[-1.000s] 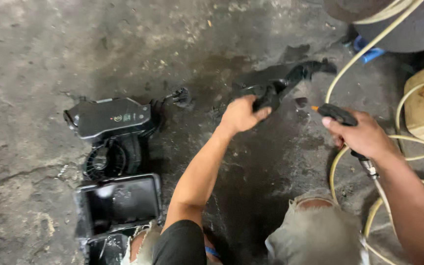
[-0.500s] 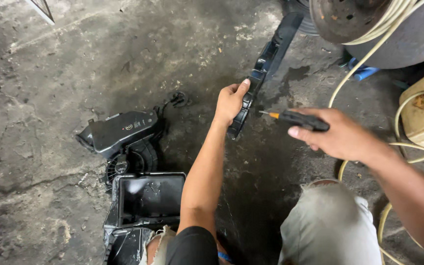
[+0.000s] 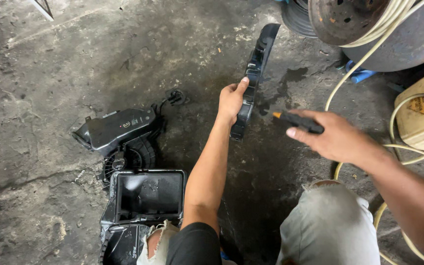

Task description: The person uses a screwdriver to scrape and clean a black plastic part, then flips it over to clean the other side. The person continues scraping the surface of the part while sitting on the floor.

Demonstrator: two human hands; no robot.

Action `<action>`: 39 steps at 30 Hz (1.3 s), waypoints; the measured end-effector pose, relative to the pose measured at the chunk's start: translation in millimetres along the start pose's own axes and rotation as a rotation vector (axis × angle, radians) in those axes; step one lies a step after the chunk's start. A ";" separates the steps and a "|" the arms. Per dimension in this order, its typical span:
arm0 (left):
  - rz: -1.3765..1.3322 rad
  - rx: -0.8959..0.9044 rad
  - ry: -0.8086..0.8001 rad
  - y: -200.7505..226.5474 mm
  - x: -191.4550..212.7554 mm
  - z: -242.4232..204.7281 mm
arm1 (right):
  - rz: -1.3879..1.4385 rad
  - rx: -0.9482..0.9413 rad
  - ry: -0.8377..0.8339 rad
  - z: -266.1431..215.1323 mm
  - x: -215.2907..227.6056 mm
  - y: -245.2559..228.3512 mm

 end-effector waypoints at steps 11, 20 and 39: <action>-0.262 -0.001 -0.047 3.4 -12.3 4.3 | -0.021 -0.047 -0.116 -6.5 -18.0 -3.6; -0.401 -0.030 -0.096 27.8 -19.7 -8.3 | -0.117 -0.169 -0.164 -8.5 -6.7 -0.2; -0.595 -0.233 0.133 49.0 14.5 7.0 | -0.075 -0.100 -0.107 -25.1 0.3 -13.6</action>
Point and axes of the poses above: each hand's wrist, its own z-axis towards the middle knuckle, its own x-axis out of the back of the hand, y = z × x, the point moved 10 cm from there along z, towards the middle knuckle, and after that the axes turned 9 degrees about -z, right-handed, at the moved point
